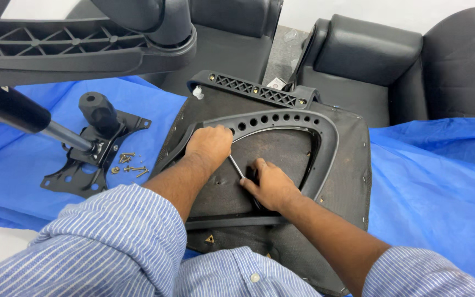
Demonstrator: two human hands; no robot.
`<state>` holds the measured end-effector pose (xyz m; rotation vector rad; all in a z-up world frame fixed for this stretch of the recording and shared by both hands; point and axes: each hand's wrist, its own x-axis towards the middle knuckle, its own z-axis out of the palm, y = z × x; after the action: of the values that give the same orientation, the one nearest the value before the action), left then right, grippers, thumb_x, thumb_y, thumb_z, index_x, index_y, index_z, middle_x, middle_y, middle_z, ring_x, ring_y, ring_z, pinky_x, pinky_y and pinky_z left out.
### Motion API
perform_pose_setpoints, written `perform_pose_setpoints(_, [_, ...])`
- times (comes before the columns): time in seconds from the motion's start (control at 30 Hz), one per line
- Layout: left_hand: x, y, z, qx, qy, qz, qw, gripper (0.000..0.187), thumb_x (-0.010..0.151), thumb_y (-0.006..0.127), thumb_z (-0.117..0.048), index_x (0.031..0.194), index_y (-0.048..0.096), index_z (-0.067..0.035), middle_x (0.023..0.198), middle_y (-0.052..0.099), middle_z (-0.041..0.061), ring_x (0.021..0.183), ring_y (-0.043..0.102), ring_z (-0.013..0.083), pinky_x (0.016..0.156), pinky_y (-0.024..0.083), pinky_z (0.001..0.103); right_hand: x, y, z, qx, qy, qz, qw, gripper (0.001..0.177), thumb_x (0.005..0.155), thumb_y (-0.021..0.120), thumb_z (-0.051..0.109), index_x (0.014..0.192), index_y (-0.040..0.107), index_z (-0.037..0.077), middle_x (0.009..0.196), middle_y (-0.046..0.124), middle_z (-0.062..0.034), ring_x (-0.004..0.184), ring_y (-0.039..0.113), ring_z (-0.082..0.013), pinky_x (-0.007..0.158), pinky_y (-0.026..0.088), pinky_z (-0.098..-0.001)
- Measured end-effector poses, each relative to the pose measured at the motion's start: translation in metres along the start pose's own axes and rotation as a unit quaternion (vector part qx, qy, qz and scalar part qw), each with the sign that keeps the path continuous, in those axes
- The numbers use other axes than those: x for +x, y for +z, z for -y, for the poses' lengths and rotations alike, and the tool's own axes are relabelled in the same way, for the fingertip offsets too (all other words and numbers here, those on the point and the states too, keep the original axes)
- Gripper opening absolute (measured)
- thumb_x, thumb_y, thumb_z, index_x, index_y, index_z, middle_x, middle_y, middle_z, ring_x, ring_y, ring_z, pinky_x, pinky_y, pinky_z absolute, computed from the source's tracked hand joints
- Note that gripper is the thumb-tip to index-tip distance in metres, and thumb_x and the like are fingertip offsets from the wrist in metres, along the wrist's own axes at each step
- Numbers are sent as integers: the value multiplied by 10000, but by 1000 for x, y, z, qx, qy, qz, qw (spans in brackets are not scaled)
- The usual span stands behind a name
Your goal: The person uses a screwdriver to tighten screws into a black plastic frame component of a chair. The person holds the frame steady with one hand while turning the screwdriver with the other, working on multiple screw holes along the curved edge of the frame.
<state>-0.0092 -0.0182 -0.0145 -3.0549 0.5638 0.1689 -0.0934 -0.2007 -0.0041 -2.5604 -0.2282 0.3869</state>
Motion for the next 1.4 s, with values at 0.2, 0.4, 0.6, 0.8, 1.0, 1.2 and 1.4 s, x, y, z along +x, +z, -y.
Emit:
perform_pose_setpoints(0.2, [-1,-1,2,-34,-14,-36,999,161,931,645,-153,1055,726,-93,1073,732,129,989,730,310,839,595,432,-2,0,-5,-61,34,129,989,508,865,700,299,1248,575,-12,1065,723,-254,1063,711,-393,974,561,-438])
perform_pose_setpoints(0.4, [-11,-18,10,-85,-21,38,995,175,958,611,-174,1064,712,-79,1081,736,138,1019,716,316,902,574,429,10,5,-37,27,92,67,993,446,967,607,343,1238,586,-11,990,744,-236,977,730,-368,909,564,-455])
perform_pose_setpoints(0.6, [-26,-12,5,-76,-6,-23,997,246,903,607,-17,1147,628,-40,1148,696,149,1022,723,312,840,598,397,8,-13,-51,198,-9,-38,979,407,986,604,340,1298,569,81,990,738,-102,882,712,-199,817,559,-379])
perform_pose_setpoints(0.8, [-52,-5,12,-5,44,-37,998,342,929,626,-131,1259,582,-54,1270,569,139,1221,579,286,975,554,337,-10,-45,-29,183,120,37,975,670,932,617,150,1576,438,197,978,761,-222,815,738,-278,785,591,-397])
perform_pose_setpoints(1.0, [-85,17,-6,90,73,-115,987,685,884,594,-256,1471,400,39,1573,368,184,1463,317,314,1176,297,436,-20,-63,-12,138,20,-116,983,398,818,761,176,1164,620,37,1005,778,-134,909,761,-211,867,569,-333])
perform_pose_setpoints(1.2, [-80,16,-14,107,30,1,994,777,925,556,-261,1552,244,75,1634,263,183,1506,255,297,1205,258,414,-26,-69,-2,84,-162,-143,973,464,690,783,78,1144,695,38,1085,711,-154,989,707,-287,879,544,-366])
perform_pose_setpoints(1.4, [-81,0,-13,127,55,52,989,703,947,549,-263,1555,272,-44,1648,217,204,1513,227,331,1202,252,441,-46,-67,16,193,0,-207,959,328,810,751,166,1107,665,57,960,736,-83,894,739,-182,822,574,-318])
